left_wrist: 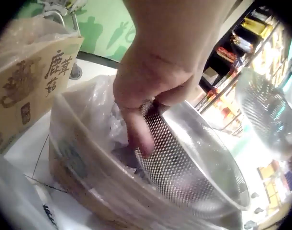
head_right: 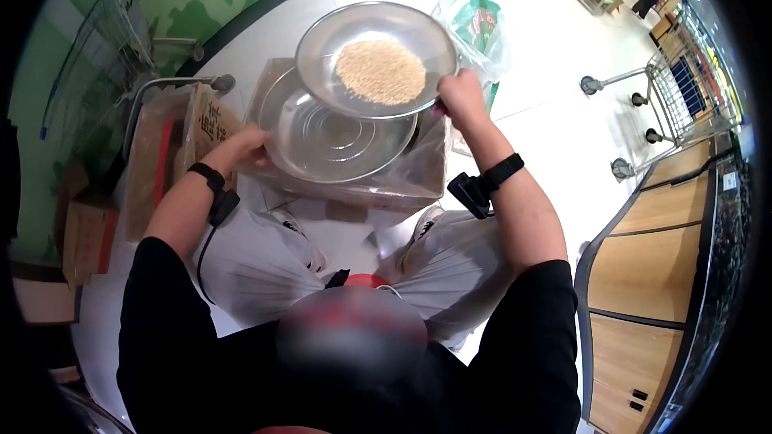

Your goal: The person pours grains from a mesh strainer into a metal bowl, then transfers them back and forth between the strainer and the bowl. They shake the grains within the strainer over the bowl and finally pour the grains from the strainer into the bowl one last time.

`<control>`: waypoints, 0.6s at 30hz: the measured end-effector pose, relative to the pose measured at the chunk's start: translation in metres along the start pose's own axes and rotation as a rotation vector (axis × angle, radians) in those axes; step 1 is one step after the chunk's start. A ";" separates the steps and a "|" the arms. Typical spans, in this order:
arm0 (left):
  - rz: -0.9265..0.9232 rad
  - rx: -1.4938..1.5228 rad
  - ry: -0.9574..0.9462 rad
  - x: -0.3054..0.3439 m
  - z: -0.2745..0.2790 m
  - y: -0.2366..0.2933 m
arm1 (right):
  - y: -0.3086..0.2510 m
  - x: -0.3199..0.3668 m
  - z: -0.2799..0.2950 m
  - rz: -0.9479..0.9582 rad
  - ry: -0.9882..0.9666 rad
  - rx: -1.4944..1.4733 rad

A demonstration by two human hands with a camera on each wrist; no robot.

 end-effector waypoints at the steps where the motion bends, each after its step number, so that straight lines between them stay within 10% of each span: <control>1: -0.063 -0.269 0.043 0.011 0.005 0.013 | 0.000 0.000 0.001 -0.001 0.001 -0.003; 4: -0.232 -0.185 0.505 0.092 0.003 0.075 | 0.014 -0.012 0.005 -0.005 -0.017 -0.004; 7: -0.306 -0.101 0.202 0.098 0.014 0.086 | 0.007 -0.016 0.010 0.011 -0.005 0.033; 18: -0.429 0.175 0.293 0.139 0.004 0.114 | 0.049 -0.028 0.001 -0.144 -0.203 -0.025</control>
Point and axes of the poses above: each hand's wrist, its own x-axis away from the middle knuckle, its own z-axis out of the back of the hand, y = z × x, the point moved 5 cm from there along -x, towards the middle knuckle, and after that the axes turned 3 degrees about -y, right-handed, at the moved point
